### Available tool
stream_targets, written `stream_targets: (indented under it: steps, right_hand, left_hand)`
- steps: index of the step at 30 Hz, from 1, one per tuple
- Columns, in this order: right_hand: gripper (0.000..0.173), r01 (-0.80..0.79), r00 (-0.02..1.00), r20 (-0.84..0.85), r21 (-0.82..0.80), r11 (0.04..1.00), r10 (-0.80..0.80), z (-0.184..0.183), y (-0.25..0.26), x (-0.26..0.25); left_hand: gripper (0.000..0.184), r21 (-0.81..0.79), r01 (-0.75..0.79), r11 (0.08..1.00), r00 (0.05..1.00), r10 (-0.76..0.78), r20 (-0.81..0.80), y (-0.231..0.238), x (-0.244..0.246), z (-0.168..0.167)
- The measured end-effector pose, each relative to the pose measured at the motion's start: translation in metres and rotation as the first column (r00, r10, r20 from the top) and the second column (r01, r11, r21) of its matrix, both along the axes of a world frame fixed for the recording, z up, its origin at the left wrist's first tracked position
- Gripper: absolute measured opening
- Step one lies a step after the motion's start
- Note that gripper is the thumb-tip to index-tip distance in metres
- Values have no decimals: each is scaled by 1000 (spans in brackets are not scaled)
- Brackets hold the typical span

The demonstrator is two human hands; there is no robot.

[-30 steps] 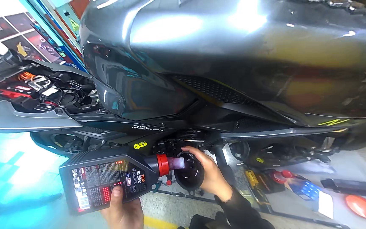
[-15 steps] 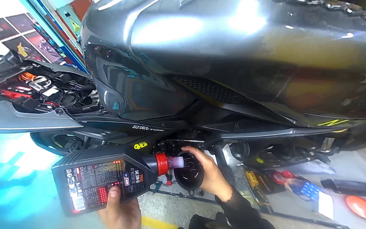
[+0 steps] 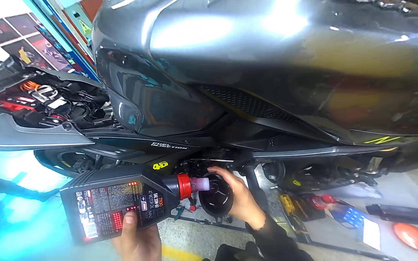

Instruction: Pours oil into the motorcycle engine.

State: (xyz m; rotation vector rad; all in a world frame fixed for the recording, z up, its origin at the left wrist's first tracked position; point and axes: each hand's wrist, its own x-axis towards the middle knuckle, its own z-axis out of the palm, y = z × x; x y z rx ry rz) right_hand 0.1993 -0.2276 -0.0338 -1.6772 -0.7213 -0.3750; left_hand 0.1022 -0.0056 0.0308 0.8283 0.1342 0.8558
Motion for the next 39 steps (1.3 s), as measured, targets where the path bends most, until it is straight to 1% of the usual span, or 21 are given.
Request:
stream_targets:
  steps: [12, 17, 21, 22, 25, 27, 30, 33, 39]
  right_hand:
    - [77, -8, 1000, -5, -7, 1000, 8, -2, 0, 2]
    - [76, -13, 1000, -18, -1, 1000, 13, -2, 0, 1]
    - [75, 5, 1000, 15, -9, 1000, -5, -1, -4, 2]
    - [76, 9, 1000, 25, -23, 1000, -9, -1, -4, 2]
    - [83, 7, 1000, 20, -66, 998, -6, -4, -4, 3]
    - [85, -18, 1000, 3, -58, 998, 18, -3, -4, 4]
    - [81, -77, 997, -13, -15, 997, 76, -1, -3, 4]
    - [78, -101, 995, 13, -15, 995, 101, 0, -2, 4]
    - [77, -104, 994, 32, -28, 994, 105, 1, -3, 7]
  left_hand:
    - [67, -12, 6, 1000, 1000, -6, -8, 0, 0, -1]
    - [69, -14, -11, 1000, 1000, 11, -19, 0, -1, -2]
    - [64, -10, -17, 1000, 999, 17, -44, -10, 2, 0]
    - [67, -23, -21, 1000, 999, 20, -36, -12, 2, 0]
    - [81, -71, -41, 997, 998, 37, -59, -10, 4, 0]
    - [85, -117, -45, 992, 998, 40, -47, -8, 5, -1]
    - [88, -147, -36, 988, 999, 34, -14, -8, 5, -1]
    - [89, -165, -36, 986, 999, 35, -14, -10, 4, 0]
    - [92, -191, -29, 981, 999, 25, -23, -13, 3, 1]
